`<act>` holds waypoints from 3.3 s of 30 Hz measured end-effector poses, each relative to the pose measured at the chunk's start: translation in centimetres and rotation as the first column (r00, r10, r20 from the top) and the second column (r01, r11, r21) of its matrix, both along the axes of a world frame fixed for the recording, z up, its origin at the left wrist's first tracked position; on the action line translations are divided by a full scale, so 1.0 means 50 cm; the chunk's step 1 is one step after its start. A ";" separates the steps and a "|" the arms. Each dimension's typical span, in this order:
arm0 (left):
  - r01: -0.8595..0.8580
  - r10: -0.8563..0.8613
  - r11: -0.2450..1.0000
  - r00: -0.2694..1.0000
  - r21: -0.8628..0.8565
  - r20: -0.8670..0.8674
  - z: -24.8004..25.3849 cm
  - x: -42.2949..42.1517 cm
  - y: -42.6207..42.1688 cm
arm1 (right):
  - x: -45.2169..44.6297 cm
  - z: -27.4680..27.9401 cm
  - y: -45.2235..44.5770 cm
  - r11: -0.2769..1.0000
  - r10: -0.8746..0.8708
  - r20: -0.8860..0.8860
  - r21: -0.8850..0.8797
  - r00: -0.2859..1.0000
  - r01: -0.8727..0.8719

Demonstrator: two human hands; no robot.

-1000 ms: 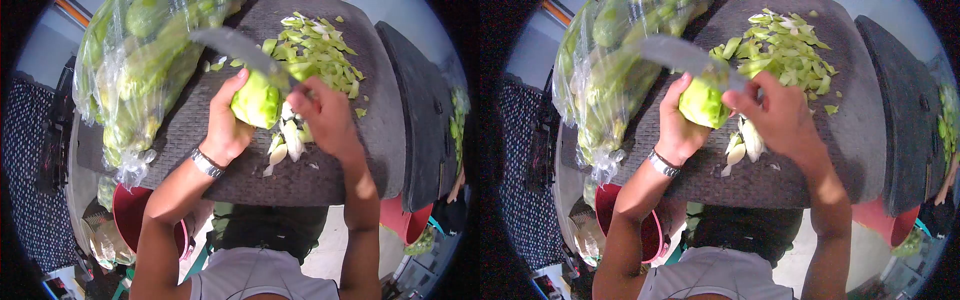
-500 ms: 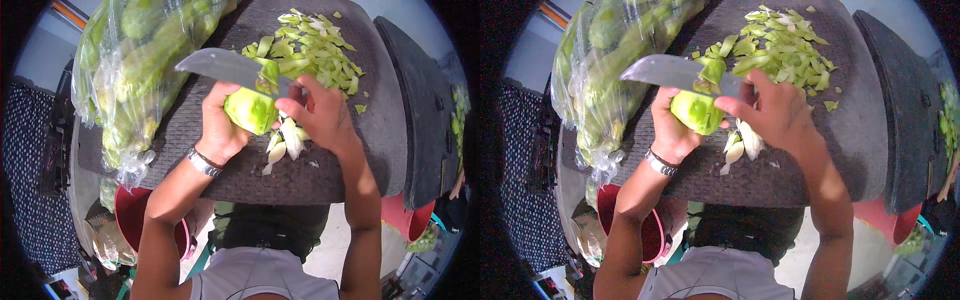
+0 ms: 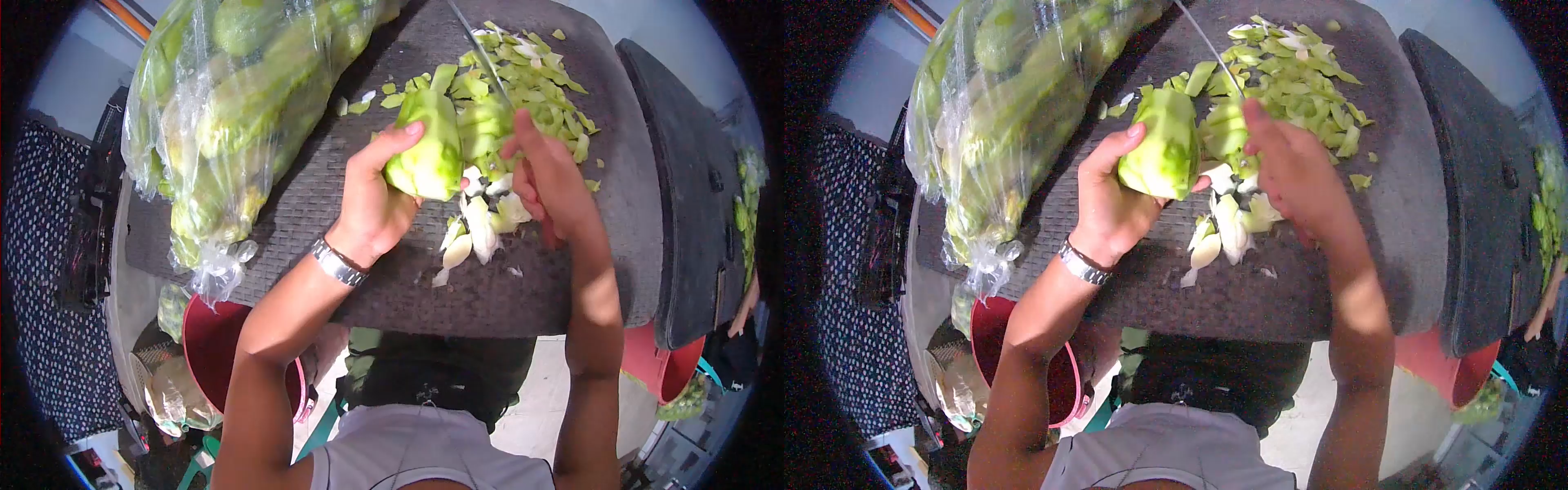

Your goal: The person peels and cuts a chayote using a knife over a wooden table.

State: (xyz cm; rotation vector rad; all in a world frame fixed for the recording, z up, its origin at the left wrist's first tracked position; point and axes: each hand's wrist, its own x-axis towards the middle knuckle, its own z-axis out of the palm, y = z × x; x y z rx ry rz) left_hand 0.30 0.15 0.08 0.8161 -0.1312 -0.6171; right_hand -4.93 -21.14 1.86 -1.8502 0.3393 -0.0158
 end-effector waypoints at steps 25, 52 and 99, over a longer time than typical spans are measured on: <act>-0.211 0.214 0.976 0.974 0.052 -0.070 -0.002 0.001 -0.021 | -0.016 0.009 0.053 0.958 0.027 0.210 -0.285 0.977 0.035; 0.028 -0.060 0.984 0.982 -0.176 -0.178 -0.026 0.006 -0.004 | -0.047 -0.038 0.091 0.736 0.390 0.304 -0.670 0.869 -0.096; 0.018 -0.023 0.991 0.999 -0.129 -0.038 -0.001 -0.014 0.001 | 0.007 -0.015 -0.003 0.912 0.115 0.254 -0.411 0.960 0.000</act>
